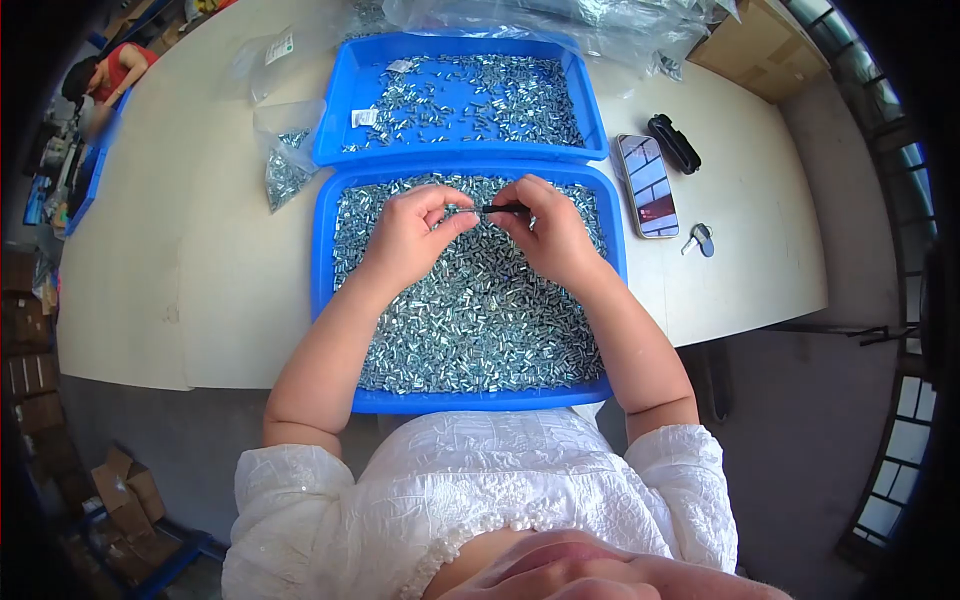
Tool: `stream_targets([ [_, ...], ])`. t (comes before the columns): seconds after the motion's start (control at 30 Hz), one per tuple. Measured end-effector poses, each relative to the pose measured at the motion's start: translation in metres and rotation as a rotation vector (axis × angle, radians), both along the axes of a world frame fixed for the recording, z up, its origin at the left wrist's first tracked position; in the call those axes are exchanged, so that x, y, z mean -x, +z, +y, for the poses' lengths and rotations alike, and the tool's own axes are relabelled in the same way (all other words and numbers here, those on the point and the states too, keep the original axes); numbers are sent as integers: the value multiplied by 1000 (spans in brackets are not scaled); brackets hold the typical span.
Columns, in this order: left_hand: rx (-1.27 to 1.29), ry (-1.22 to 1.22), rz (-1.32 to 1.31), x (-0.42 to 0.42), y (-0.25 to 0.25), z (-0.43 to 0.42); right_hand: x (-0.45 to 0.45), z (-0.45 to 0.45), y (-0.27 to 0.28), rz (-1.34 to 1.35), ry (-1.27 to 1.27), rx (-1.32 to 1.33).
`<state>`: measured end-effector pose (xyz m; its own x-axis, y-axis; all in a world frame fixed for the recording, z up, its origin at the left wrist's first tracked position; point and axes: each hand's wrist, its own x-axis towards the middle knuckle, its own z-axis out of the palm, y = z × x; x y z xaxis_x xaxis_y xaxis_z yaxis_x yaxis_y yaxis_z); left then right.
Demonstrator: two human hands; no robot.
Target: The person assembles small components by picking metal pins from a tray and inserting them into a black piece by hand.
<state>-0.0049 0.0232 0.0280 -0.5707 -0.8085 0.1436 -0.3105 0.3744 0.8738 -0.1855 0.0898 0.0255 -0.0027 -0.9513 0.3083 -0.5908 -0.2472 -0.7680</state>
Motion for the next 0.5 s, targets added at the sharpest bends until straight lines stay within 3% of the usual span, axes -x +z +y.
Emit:
stream_targets([
  [0.1,151,-38,37,-1,-4,-3,1,0,-1,44,21,26],
  [0.2,170,-1,46,1,-3,0,-5,1,1,-90,-15,-49],
  [0.33,216,10,53,2,-2,3,-3,2,-5,1,18,-87],
  [0.5,189,-5,-29,3,2,4,-6,3,1,-123,-32,-28],
])
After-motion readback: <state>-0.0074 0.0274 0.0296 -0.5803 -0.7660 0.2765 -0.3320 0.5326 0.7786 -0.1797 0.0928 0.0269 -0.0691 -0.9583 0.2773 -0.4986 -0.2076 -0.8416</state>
